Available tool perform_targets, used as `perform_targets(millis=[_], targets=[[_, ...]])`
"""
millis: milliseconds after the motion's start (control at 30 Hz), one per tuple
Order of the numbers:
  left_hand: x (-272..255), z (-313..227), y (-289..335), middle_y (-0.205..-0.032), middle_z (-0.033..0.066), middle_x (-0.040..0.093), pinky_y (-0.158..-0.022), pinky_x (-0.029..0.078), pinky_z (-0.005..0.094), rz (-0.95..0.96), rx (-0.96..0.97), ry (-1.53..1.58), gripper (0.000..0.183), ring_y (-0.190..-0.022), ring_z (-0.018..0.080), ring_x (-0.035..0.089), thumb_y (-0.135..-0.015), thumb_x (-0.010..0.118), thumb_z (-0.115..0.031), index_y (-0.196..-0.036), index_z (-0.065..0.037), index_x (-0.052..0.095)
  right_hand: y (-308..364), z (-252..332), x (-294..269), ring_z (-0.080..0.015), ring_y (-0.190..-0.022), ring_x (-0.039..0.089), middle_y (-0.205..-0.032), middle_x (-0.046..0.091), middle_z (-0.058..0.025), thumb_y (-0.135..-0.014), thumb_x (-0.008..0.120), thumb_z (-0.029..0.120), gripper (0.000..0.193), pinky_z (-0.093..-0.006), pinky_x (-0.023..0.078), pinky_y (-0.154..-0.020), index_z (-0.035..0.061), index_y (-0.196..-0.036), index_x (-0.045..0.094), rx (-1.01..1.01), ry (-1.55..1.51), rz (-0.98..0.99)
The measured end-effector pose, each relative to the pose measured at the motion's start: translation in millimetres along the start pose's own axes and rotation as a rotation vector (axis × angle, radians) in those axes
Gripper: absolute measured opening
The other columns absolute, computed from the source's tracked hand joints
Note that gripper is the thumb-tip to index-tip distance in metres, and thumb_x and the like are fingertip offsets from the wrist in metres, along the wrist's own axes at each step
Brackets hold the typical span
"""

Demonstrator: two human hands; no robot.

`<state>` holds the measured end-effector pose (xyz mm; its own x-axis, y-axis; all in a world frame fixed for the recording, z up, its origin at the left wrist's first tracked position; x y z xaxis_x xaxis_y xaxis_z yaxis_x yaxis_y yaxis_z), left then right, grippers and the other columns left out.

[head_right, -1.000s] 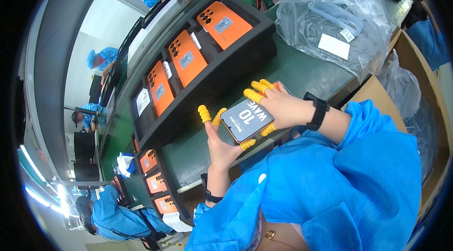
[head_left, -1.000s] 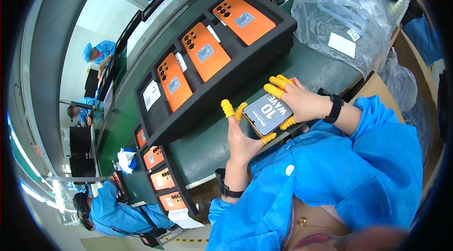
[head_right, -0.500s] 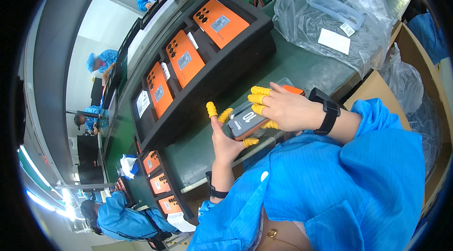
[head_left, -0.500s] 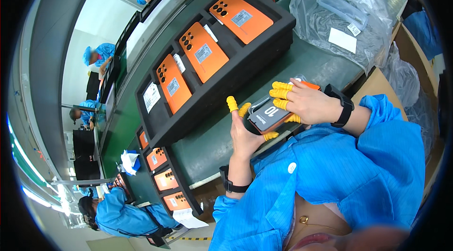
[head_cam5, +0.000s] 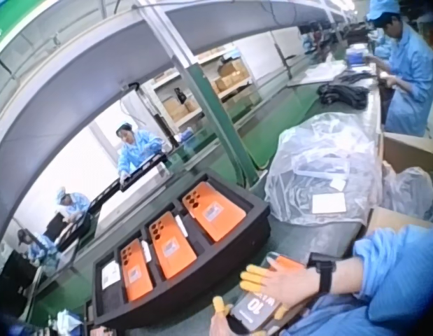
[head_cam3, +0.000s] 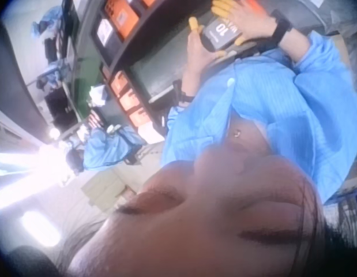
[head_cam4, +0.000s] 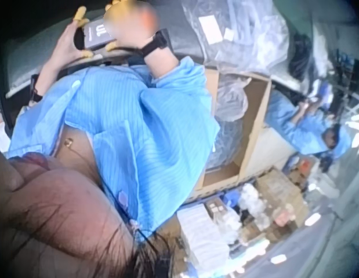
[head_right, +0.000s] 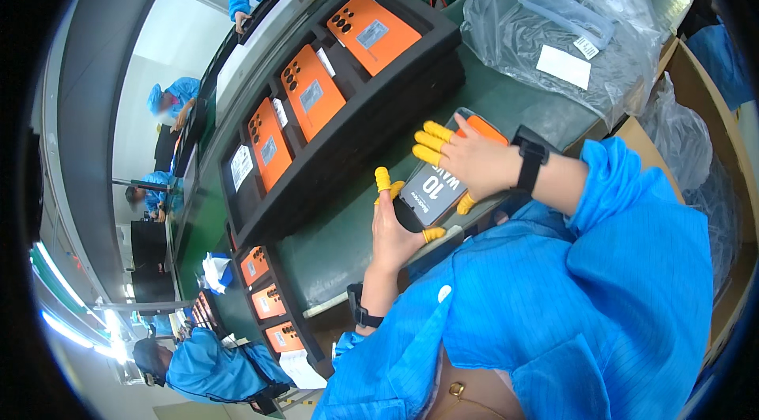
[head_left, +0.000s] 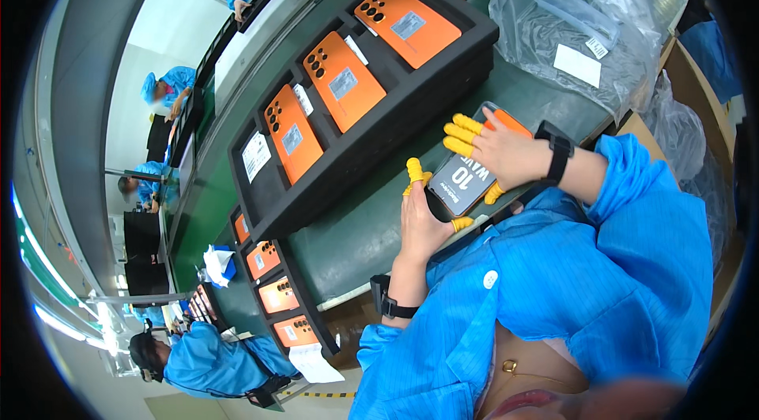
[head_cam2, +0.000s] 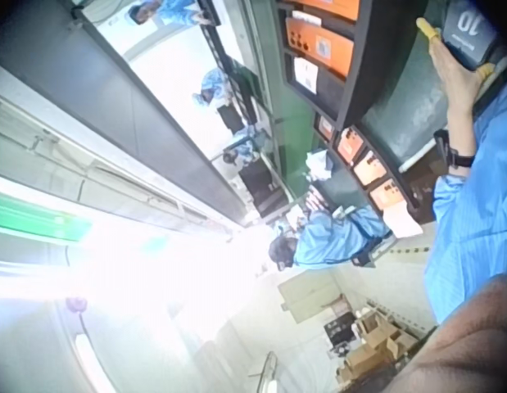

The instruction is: Packing orange smartphones into a black tray on an assembly line.

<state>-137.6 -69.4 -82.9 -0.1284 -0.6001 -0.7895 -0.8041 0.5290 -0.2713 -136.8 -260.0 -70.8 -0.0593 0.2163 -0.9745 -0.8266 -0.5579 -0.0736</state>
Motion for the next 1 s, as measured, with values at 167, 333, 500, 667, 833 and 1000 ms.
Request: perform_targets(millis=[167, 333, 500, 667, 833, 1000], targets=[[1.1, 3.3, 3.0, -0.103, 0.0144, 0.051, -0.081, 0.041, 0.0342, -0.066, 0.006, -0.044, 0.092, -0.096, 0.0286, 0.05, -0.048, 0.079, -0.017, -0.122, 0.002, 0.026, -20.2, -14.1, -13.8, -0.0278, -0.123, 0.023, -0.126, 0.033, -0.0173, -0.048, 0.075, 0.04, 0.1, -0.0562, 0.011, -0.097, 0.0018, -0.126, 0.026, -0.036, 0.044, 0.259], [-11.4, 9.9, 4.9, -0.116, 0.0155, 0.042, -0.091, 0.033, 0.0343, -0.091, -0.103, 0.211, 0.094, -0.108, 0.0278, 0.042, -0.053, 0.074, -0.01, -0.127, 0.0, 0.018, -20.0, -11.2, -24.0, -0.0308, -0.096, 0.045, -0.097, 0.047, -0.0163, -0.043, 0.076, 0.035, 0.083, -0.0543, 0.019, -0.095, 0.0, -0.111, 0.043, -0.102, -0.044, -0.062], [-3.5, 2.2, 18.0, -0.127, 0.0175, 0.028, -0.096, 0.026, 0.0332, -0.086, -0.181, 0.588, 0.091, -0.116, 0.0275, 0.033, -0.066, 0.067, -0.011, -0.13, 0.001, 0.004, -1.8, 15.9, -19.0, -0.032, -0.102, 0.041, -0.1, 0.043, -0.0192, -0.047, 0.074, 0.035, 0.085, -0.0542, 0.016, -0.096, -0.0011, -0.116, 0.039, 0.09, -0.121, -0.436], [-5.1, -19.0, 15.3, -0.119, 0.0128, 0.039, -0.091, 0.029, 0.0279, -0.112, -0.249, 0.848, 0.061, -0.108, 0.0162, 0.039, -0.078, 0.059, -0.017, -0.123, 0.001, 0.022, -1.8, 29.8, -12.7, -0.0356, -0.102, 0.04, -0.102, 0.042, -0.02, -0.046, 0.075, 0.036, 0.09, -0.0574, 0.015, -0.094, -0.0006, -0.118, 0.036, 0.153, -0.062, -0.599], [-21.2, -22.8, 11.5, -0.091, 0.013, 0.058, -0.075, 0.042, 0.0262, -0.211, -0.224, 0.499, 0.04, -0.087, 0.0183, 0.057, -0.078, 0.057, -0.011, -0.111, 0.002, 0.039, 2.2, 30.8, -22.9, -0.0368, -0.103, 0.039, -0.103, 0.042, -0.0206, -0.044, 0.075, 0.046, 0.099, -0.0565, 0.017, -0.093, -0.0007, -0.12, 0.032, 0.14, -0.137, -0.481], [-30.3, -20.5, 14.6, -0.087, 0.0132, 0.059, -0.07, 0.044, 0.0277, -0.187, -0.209, 0.447, 0.033, -0.083, 0.0212, 0.059, -0.077, 0.056, -0.008, -0.106, 0.0, 0.043, -2.3, 9.1, -33.5, -0.0318, -0.093, 0.048, -0.1, 0.049, -0.0185, -0.06, 0.066, 0.047, 0.077, -0.0414, 0.035, -0.084, -0.0009, -0.114, 0.04, 0.14, -0.319, -0.295]])
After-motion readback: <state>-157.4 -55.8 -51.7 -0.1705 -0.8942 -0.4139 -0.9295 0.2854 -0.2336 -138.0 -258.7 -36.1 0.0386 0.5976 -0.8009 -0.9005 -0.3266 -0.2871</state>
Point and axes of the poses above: each hand's wrist, its own y-axis away from the middle knuckle, its own x-axis out of the palm, z = x × y, the point moved 2 cm from there along -y, towards the middle knuckle
